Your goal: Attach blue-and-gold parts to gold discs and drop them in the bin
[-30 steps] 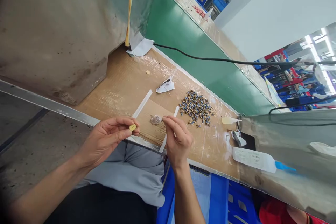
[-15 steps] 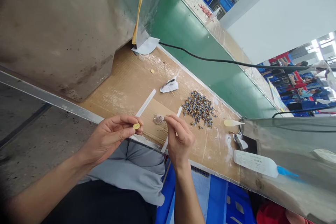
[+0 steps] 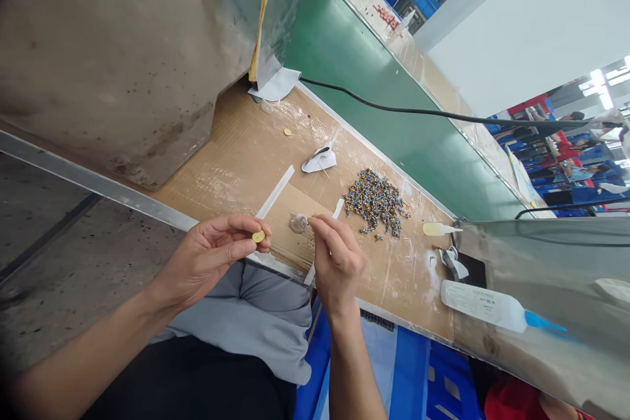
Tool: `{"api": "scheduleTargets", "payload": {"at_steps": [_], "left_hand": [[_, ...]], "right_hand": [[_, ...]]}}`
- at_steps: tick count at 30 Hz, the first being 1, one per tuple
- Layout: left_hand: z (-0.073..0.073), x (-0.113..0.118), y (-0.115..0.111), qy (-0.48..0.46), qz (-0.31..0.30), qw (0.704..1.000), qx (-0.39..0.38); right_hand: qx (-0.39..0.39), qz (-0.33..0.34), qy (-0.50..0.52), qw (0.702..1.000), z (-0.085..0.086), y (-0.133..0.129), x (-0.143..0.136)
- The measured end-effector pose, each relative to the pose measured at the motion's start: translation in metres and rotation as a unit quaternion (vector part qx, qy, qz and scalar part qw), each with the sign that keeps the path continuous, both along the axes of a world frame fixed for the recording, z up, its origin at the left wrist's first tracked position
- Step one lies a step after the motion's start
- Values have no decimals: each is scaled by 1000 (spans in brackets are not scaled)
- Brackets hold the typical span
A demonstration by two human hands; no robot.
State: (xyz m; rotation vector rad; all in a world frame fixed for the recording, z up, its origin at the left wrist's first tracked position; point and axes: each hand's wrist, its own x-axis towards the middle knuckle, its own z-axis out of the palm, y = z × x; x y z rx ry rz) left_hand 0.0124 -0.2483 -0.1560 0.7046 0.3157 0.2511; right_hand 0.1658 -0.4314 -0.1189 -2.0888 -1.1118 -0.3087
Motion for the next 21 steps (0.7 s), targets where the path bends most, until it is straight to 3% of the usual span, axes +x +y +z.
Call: {"api": "scheduleTargets", "payload": {"at_steps": [10,21], "left_hand": [[0,-1,0,-4,-2,1000,9],[2,0,1,5,-7,1000,15]], "right_hand": [[9,-7,11,1000,5,3,0],[33,-65,14,997,6,-1,0]]}}
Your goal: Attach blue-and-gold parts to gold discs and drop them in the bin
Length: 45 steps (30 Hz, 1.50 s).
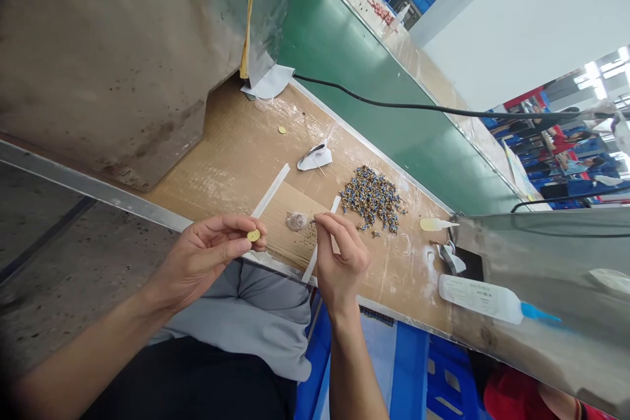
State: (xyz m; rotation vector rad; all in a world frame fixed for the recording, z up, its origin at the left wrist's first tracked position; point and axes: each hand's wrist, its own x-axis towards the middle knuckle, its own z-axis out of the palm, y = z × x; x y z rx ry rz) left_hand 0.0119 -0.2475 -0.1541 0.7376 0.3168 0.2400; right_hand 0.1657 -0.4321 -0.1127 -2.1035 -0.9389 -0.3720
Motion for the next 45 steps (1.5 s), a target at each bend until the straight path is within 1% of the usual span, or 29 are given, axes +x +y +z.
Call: {"api": "scheduleTargets", "payload": {"at_steps": [10,21,23,25,27,30,34,37,39,45], "left_hand": [[-1,-1,-1,-6,6,1000,2],[1,1,0,-4,4,1000,7],[1,0,0,3,-4,1000,11],[1,-1,-2,16,-12,1000,13],[4,-2,-6,27,-19,999,8],[13,-2,-16,28,-17,999,-24],[25,0,-28,26,-8,997,-70],[32,1,-34,9,-10,996,-88],[34,2,-36,-2,-7,996,-92],[35,3,-39,4,2,996,-85]], "right_hand": [[-20,19,-34,999,-4,1,-1],[-10,-4,-23,1000,-7,-2,-3],[1,-19,-17,1000,-5,-4,-4],[29,-33,7,999,-1,-8,-7],[70,-36,50,996,6,-10,-14],[120,-18,112,986,18,-10,-32],[132,34,147,980,30,-6,-55],[126,67,154,978,32,-3,-62],[125,77,158,977,31,-2,-64],[126,70,163,976,30,-3,-65]]}}
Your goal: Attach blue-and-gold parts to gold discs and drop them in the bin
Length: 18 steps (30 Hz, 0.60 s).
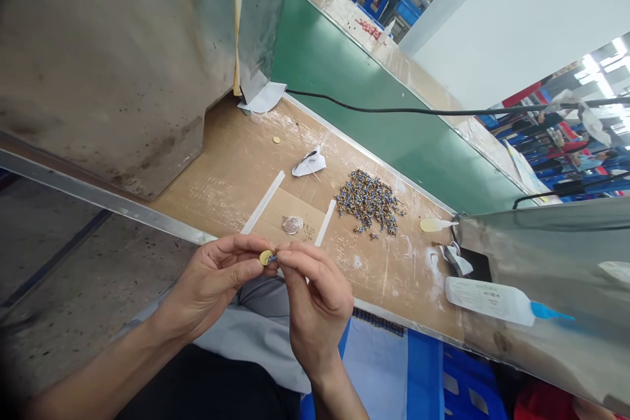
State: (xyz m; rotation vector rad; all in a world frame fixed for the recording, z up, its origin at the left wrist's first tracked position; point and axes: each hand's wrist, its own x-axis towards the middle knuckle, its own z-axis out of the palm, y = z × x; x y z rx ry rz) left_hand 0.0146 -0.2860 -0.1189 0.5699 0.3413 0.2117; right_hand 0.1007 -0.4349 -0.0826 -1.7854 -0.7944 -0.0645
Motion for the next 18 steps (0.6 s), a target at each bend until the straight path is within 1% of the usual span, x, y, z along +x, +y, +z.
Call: {"api": "scheduleTargets", "payload": {"at_steps": [5,11,15,18], "left_hand": [[0,-1,-2,7,2,1000,4],[3,-2,-1,14,2,1000,5],[4,-2,-1,13,4,1000,7],[2,-1,-2,17,7,1000,16]], "right_hand": [[-5,6,-4,1000,2,-1,1],[-7,16,-12,1000,3,0,3],[-13,20,-34,999,6,2,4],[-18,20,-57,998,7,2,3]]}}
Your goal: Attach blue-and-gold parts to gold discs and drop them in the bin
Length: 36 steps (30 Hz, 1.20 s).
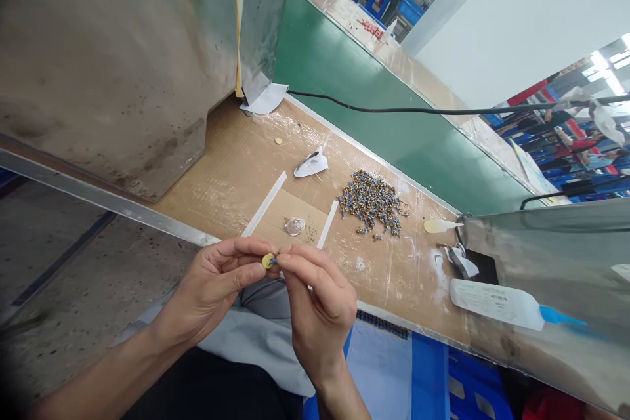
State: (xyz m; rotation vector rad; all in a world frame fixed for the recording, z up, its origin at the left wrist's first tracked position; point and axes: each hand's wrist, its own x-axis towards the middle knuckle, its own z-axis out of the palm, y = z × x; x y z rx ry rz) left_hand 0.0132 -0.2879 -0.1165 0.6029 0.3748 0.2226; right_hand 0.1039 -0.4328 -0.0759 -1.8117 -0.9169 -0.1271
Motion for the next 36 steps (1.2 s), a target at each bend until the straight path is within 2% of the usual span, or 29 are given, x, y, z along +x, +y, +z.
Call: {"api": "scheduleTargets", "payload": {"at_steps": [8,15,23,27,31,36], "left_hand": [[-2,-7,-4,34,7,998,54],[5,-8,-8,47,16,993,109],[22,-3,-14,58,82,973,208],[26,-3,-19,61,92,972,208],[27,-3,-22,106,97,974,176],[29,-2,-26,141,104,965,196]], "right_hand": [[-3,11,-82,997,-2,-4,-2],[-1,1,-163,987,-13,-12,-5],[-4,-23,-239,971,-31,-19,-15],[-1,-15,-246,969,-32,-20,-17],[11,-8,-237,972,-33,-19,-18],[15,-11,-224,975,-34,-19,-22]]}}
